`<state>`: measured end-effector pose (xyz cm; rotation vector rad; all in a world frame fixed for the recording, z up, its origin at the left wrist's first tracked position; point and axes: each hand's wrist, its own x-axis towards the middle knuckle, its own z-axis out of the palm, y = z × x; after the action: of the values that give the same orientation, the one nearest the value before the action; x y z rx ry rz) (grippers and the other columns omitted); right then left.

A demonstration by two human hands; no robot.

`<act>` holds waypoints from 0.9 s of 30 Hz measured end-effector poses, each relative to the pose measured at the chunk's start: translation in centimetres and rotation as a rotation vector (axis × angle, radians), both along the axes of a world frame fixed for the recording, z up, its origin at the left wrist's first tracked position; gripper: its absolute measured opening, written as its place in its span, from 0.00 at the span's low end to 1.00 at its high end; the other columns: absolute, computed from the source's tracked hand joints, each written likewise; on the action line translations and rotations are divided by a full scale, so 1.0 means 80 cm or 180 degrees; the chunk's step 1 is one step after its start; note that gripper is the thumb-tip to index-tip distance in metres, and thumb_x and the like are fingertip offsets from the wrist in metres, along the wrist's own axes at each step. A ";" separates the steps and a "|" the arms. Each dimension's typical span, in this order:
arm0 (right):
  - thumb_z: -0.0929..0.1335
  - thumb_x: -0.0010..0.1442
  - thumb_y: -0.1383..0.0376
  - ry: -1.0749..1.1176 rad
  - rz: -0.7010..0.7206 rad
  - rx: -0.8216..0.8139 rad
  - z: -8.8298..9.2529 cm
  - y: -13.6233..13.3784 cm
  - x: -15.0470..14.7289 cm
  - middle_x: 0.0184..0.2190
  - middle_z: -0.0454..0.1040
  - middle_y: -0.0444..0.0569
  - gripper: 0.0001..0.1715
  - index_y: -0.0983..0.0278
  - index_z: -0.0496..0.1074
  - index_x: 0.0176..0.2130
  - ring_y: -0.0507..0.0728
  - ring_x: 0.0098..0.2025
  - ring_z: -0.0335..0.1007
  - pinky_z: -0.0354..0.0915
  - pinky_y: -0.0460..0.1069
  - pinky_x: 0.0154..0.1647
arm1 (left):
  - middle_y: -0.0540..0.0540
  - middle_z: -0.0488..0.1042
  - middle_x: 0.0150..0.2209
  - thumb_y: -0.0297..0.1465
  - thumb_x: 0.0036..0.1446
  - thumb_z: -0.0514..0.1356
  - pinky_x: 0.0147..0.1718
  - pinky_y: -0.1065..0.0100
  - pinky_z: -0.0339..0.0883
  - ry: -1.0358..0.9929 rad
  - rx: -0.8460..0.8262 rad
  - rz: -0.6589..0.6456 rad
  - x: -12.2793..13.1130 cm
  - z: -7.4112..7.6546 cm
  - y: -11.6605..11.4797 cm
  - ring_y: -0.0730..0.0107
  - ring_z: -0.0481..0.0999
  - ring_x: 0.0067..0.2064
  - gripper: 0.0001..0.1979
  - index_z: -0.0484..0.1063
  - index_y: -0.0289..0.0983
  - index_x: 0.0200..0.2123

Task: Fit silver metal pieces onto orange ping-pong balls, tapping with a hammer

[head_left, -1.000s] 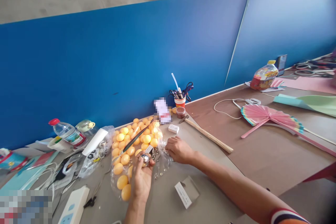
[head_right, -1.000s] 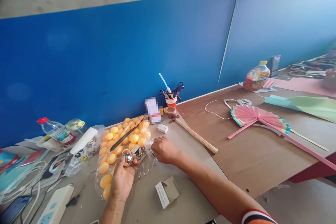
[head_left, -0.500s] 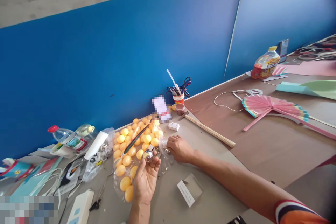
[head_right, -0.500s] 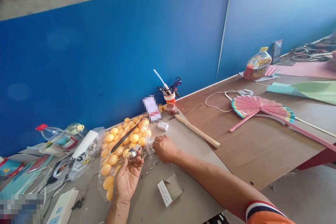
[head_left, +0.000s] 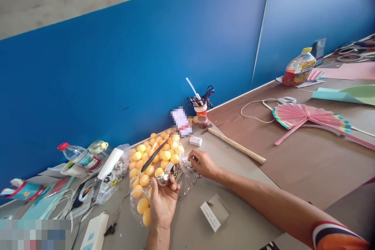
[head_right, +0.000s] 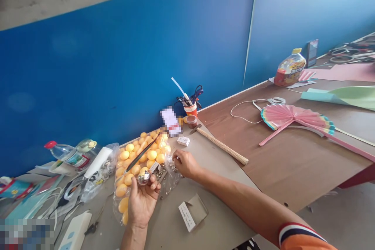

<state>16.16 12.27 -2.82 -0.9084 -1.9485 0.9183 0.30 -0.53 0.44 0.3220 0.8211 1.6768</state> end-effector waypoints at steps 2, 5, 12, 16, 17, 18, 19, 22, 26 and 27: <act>0.62 0.52 0.74 0.0096 -0.0015 -0.0026 0.000 -0.002 -0.001 0.26 0.73 0.45 0.10 0.63 0.70 0.32 0.52 0.26 0.63 0.60 0.46 0.32 | 0.45 0.78 0.35 0.41 0.46 0.73 0.34 0.65 0.74 0.0254 -0.0051 0.0045 0.004 -0.002 -0.001 0.71 0.74 0.29 0.19 0.79 0.38 0.38; 0.62 0.56 0.71 0.0299 0.0047 -0.0025 0.000 -0.005 -0.002 0.28 0.73 0.46 0.07 0.62 0.68 0.33 0.53 0.29 0.65 0.61 0.47 0.34 | 0.45 0.78 0.42 0.33 0.44 0.75 0.42 0.62 0.74 0.0616 -0.0068 0.0090 0.012 -0.006 -0.001 0.67 0.78 0.36 0.23 0.78 0.43 0.45; 0.65 0.55 0.66 0.0706 0.0167 -0.0491 0.000 -0.007 -0.007 0.26 0.71 0.43 0.01 0.62 0.67 0.31 0.52 0.28 0.64 0.62 0.48 0.33 | 0.43 0.77 0.50 0.31 0.45 0.73 0.50 0.59 0.71 0.1012 -0.0202 0.0079 0.021 -0.008 0.001 0.62 0.77 0.46 0.24 0.78 0.43 0.49; 0.67 0.53 0.64 0.1074 0.0435 -0.1289 0.001 -0.009 -0.012 0.20 0.65 0.39 0.03 0.62 0.66 0.30 0.50 0.22 0.59 0.58 0.46 0.24 | 0.41 0.77 0.50 0.33 0.46 0.73 0.50 0.58 0.72 0.1024 -0.0135 0.0151 0.020 -0.011 0.004 0.60 0.78 0.46 0.20 0.80 0.42 0.45; 0.67 0.53 0.64 0.1181 0.0532 -0.1503 0.002 -0.010 -0.013 0.19 0.64 0.38 0.04 0.62 0.66 0.31 0.49 0.20 0.58 0.56 0.45 0.22 | 0.41 0.78 0.49 0.33 0.46 0.73 0.50 0.57 0.72 0.1027 -0.0115 0.0190 0.019 -0.013 0.005 0.59 0.78 0.46 0.19 0.80 0.41 0.44; 0.67 0.53 0.63 0.1276 0.0620 -0.1665 0.004 -0.010 -0.013 0.18 0.63 0.37 0.05 0.62 0.67 0.31 0.49 0.19 0.57 0.55 0.45 0.21 | 0.41 0.78 0.49 0.34 0.46 0.73 0.50 0.57 0.72 0.1034 -0.0107 0.0230 0.019 -0.014 0.006 0.59 0.78 0.46 0.18 0.80 0.41 0.43; 0.68 0.52 0.64 0.1347 0.0690 -0.1764 0.006 -0.012 -0.014 0.17 0.63 0.36 0.05 0.62 0.67 0.32 0.49 0.18 0.57 0.55 0.45 0.20 | 0.41 0.79 0.47 0.34 0.46 0.73 0.50 0.58 0.72 0.1040 -0.0111 0.0272 0.018 -0.016 0.007 0.59 0.78 0.46 0.17 0.80 0.40 0.42; 0.68 0.50 0.66 0.1416 0.0773 -0.1873 0.011 -0.015 -0.013 0.15 0.64 0.36 0.04 0.62 0.69 0.31 0.49 0.18 0.59 0.55 0.44 0.20 | 0.42 0.79 0.46 0.33 0.45 0.73 0.51 0.59 0.72 0.1011 -0.0119 0.0339 0.017 -0.017 0.007 0.58 0.79 0.47 0.19 0.79 0.40 0.43; 0.69 0.49 0.67 0.1377 0.0961 -0.2030 0.016 -0.019 -0.012 0.15 0.66 0.37 0.05 0.63 0.71 0.31 0.48 0.18 0.60 0.56 0.44 0.21 | 0.43 0.79 0.48 0.32 0.46 0.73 0.52 0.59 0.72 0.0870 -0.0018 0.0263 0.019 -0.013 0.006 0.58 0.79 0.49 0.21 0.78 0.42 0.45; 0.70 0.48 0.66 0.1415 0.1024 -0.2072 0.018 -0.020 -0.012 0.15 0.66 0.37 0.05 0.63 0.70 0.30 0.48 0.18 0.60 0.56 0.44 0.21 | 0.43 0.79 0.47 0.32 0.46 0.73 0.52 0.59 0.72 0.0845 -0.0004 0.0243 0.019 -0.012 0.006 0.58 0.79 0.49 0.20 0.78 0.41 0.44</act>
<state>15.19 10.69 -1.39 -0.6510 -1.4385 1.8360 1.86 -0.01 -0.50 0.5262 1.0415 1.7267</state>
